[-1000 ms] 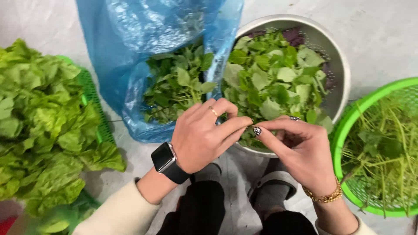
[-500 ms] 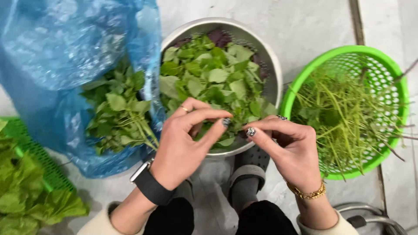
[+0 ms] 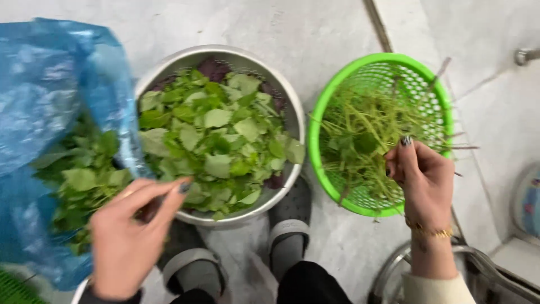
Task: Plucking leaves from herb stems and sorting them into containers.
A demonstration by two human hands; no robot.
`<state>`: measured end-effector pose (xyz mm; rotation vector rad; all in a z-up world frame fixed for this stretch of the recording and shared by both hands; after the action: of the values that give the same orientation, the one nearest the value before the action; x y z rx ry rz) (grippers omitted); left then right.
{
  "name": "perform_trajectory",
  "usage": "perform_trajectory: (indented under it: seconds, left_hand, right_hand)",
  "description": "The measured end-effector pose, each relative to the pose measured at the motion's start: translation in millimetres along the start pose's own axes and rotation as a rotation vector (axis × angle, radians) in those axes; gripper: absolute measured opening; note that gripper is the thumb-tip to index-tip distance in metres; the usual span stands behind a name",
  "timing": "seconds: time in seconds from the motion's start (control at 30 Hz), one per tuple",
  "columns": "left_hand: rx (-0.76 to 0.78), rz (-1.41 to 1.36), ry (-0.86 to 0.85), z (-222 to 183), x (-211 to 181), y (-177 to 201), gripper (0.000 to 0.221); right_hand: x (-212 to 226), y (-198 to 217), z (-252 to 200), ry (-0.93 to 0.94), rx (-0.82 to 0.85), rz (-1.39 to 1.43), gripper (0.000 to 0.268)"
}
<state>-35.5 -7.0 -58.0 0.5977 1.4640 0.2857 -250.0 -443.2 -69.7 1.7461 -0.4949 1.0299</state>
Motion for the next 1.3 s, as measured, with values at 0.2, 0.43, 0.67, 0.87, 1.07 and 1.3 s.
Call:
perform_trajectory:
  seconds: [0.2,0.43,0.67,0.87,1.07,1.3]
  left_hand:
    - [-0.052,0.194,0.43,-41.8,4.6,18.6,0.05]
    - [-0.118,0.044,0.307,-69.1,89.0,69.7,0.021]
    - [-0.142,0.015,0.374,-85.0,130.5,96.8,0.033]
    - [-0.001,0.064,0.367,-86.6,127.5,88.2,0.009]
    - [0.033,0.019,0.393,-106.3,143.2,84.1,0.01]
    - [0.005,-0.152,0.459,-114.5,145.7,85.0,0.013]
  right_hand:
    - [27.2,8.2,10.0,0.145,-0.129,-0.106,0.013]
    - [106.3,-86.1,-75.8,0.158,0.32,-0.033,0.042]
    - [118.7,-227.6,-150.3,0.63,1.08,-0.253,0.017]
    - [100.5,-279.9,-200.2,0.401,1.257,-0.384,0.02]
    - [49.3,-291.2,-226.2,0.211,1.27,-0.31,0.046]
    - [33.3,-297.4,-237.3,-0.115,1.237,-0.087,0.032]
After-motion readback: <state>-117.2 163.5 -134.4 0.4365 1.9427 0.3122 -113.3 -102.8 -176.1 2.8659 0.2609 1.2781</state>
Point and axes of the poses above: each hand's wrist, its own z-axis towards the middle knuckle, its own y-axis out of the back of the hand, x = y × z, the point moved 1 cm from there along z, towards the middle knuckle, and after that the axes turned 15 degrees about -x, right-handed, at the moved point
